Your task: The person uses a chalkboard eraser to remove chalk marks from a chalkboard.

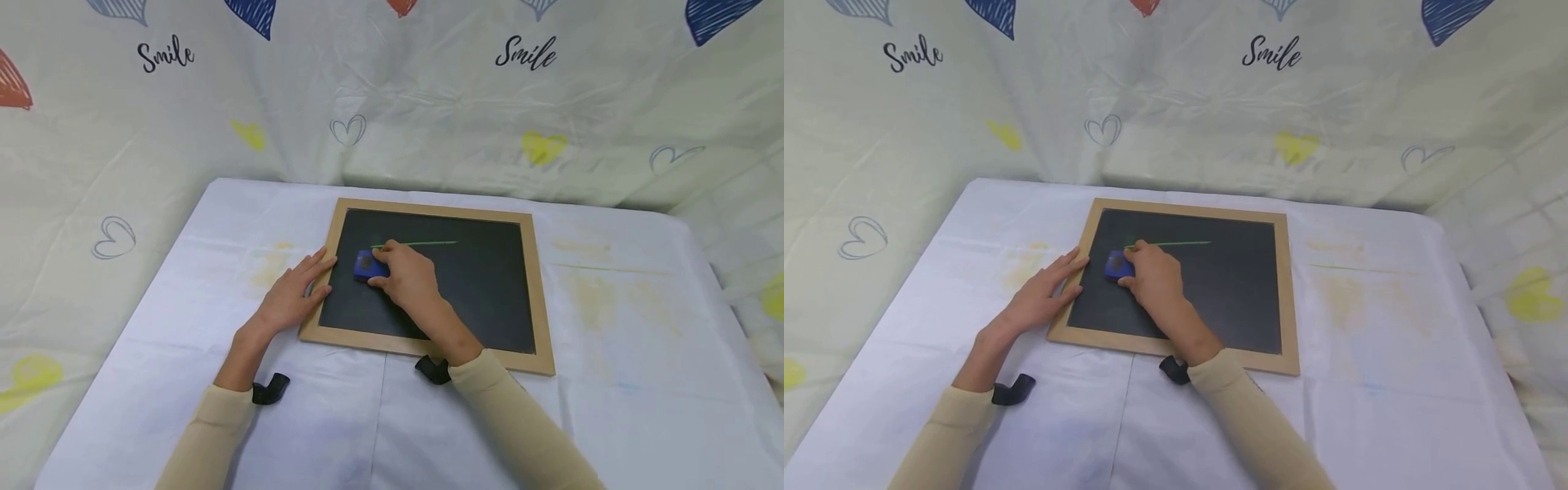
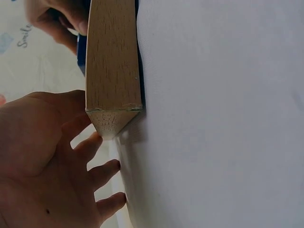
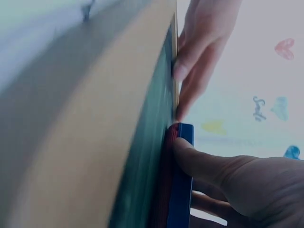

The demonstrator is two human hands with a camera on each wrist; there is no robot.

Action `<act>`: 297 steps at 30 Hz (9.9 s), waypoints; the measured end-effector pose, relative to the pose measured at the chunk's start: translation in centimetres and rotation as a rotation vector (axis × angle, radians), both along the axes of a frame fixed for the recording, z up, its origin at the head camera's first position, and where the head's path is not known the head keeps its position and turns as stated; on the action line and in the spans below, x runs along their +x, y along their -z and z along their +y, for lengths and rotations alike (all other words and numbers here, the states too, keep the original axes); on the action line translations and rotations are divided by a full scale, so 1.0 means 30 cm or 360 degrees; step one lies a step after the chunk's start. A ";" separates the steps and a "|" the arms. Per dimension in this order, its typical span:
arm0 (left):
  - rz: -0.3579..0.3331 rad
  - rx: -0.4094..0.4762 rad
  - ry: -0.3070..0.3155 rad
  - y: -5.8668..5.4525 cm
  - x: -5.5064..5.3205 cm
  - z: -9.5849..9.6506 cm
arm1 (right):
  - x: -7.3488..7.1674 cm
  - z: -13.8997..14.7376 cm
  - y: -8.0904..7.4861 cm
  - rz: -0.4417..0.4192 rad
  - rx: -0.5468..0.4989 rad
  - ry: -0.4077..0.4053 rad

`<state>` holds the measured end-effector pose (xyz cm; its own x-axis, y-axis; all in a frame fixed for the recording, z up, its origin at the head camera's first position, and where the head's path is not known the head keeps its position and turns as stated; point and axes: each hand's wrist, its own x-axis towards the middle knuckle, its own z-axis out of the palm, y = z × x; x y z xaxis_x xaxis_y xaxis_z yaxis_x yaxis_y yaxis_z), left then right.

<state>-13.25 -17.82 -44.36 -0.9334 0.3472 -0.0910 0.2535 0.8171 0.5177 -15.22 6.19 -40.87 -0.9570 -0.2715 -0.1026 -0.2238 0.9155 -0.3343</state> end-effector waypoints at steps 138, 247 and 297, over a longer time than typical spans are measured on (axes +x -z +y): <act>-0.0007 0.0055 0.0022 -0.015 0.000 -0.002 | -0.138 0.142 -0.023 -0.0115 -0.0051 0.0313; -0.0135 0.0063 -0.0020 -0.019 -0.009 -0.007 | -0.014 0.620 -0.064 0.0159 -0.0329 0.0564; -0.0018 -0.0026 -0.0062 -0.016 0.001 0.023 | 0.152 0.858 0.011 0.0235 -0.0111 0.0914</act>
<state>-13.22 -17.14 -43.86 -0.9450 0.3092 -0.1067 0.2158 0.8345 0.5071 -10.66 31.93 -41.20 -0.9553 0.2925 0.0420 0.2520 0.8808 -0.4008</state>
